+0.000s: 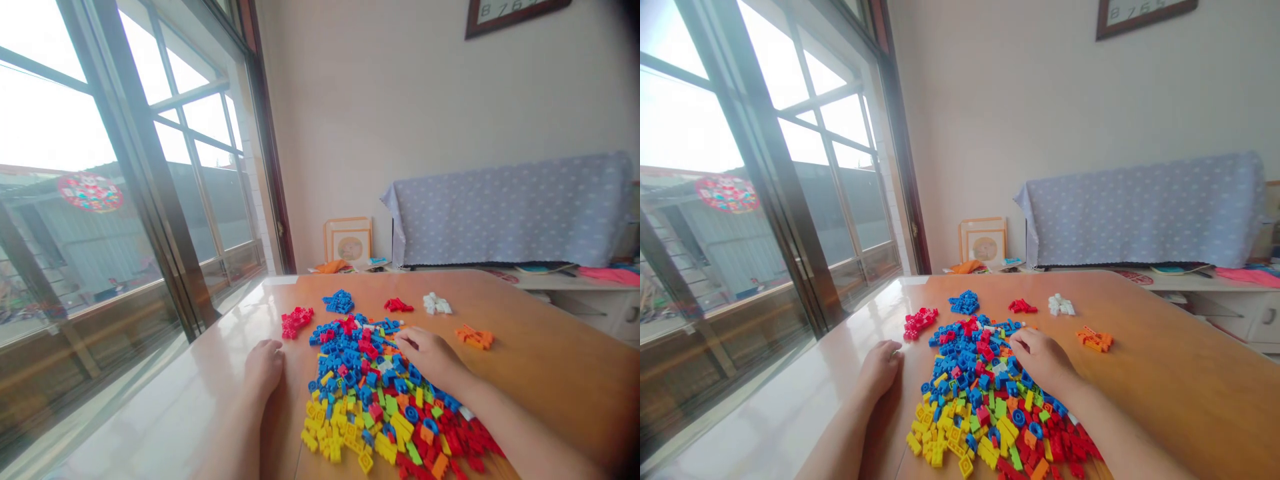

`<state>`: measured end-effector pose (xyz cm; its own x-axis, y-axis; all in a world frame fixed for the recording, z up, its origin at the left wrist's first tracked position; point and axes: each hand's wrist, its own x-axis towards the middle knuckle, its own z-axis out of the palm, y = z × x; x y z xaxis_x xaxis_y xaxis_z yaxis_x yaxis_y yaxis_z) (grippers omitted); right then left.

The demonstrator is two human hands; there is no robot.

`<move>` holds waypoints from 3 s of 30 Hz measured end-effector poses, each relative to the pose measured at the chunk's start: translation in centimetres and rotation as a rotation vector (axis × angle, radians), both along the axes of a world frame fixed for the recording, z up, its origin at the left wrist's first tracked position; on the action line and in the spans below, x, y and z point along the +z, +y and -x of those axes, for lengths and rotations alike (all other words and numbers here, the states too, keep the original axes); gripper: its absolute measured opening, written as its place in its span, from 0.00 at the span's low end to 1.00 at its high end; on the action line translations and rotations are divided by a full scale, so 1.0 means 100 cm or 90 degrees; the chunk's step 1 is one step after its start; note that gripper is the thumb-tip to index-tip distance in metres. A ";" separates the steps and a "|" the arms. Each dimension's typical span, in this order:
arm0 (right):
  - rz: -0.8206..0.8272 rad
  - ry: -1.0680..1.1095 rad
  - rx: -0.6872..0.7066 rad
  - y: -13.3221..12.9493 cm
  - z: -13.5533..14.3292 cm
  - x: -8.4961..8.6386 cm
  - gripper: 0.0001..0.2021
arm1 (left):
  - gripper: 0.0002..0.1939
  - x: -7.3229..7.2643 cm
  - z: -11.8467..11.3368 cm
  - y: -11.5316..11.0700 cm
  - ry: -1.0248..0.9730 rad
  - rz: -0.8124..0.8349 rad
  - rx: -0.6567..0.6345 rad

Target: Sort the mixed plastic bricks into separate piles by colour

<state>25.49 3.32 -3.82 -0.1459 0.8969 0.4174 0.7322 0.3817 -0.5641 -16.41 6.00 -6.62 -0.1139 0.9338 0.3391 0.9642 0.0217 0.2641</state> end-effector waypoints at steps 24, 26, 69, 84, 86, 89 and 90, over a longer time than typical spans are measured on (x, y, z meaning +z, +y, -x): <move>0.100 0.154 -0.068 0.021 -0.046 0.005 0.15 | 0.21 0.091 -0.119 -0.052 -0.053 0.165 -0.284; 0.116 0.142 -0.051 0.020 -0.044 0.003 0.15 | 0.21 0.091 -0.131 -0.053 -0.057 0.168 -0.290; 0.185 -0.171 0.001 -0.008 0.003 0.013 0.10 | 0.17 0.031 -0.156 -0.035 -0.162 0.057 -0.412; 0.079 -0.138 0.050 -0.006 0.006 0.002 0.04 | 0.14 0.037 -0.159 -0.036 -0.163 0.051 -0.406; 0.073 -0.139 0.045 -0.005 0.005 0.000 0.04 | 0.14 0.036 -0.159 -0.036 -0.158 0.050 -0.404; 0.072 -0.142 0.041 -0.005 0.005 -0.002 0.04 | 0.13 0.036 -0.159 -0.035 -0.155 0.045 -0.404; 0.070 -0.144 0.040 -0.005 0.005 -0.002 0.04 | 0.13 0.036 -0.159 -0.035 -0.155 0.043 -0.405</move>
<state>24.94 2.83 -4.02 -0.2819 0.9214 0.2676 0.8214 0.3759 -0.4289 -0.49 2.50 -3.06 0.3984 0.8627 0.3115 0.7080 -0.5052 0.4935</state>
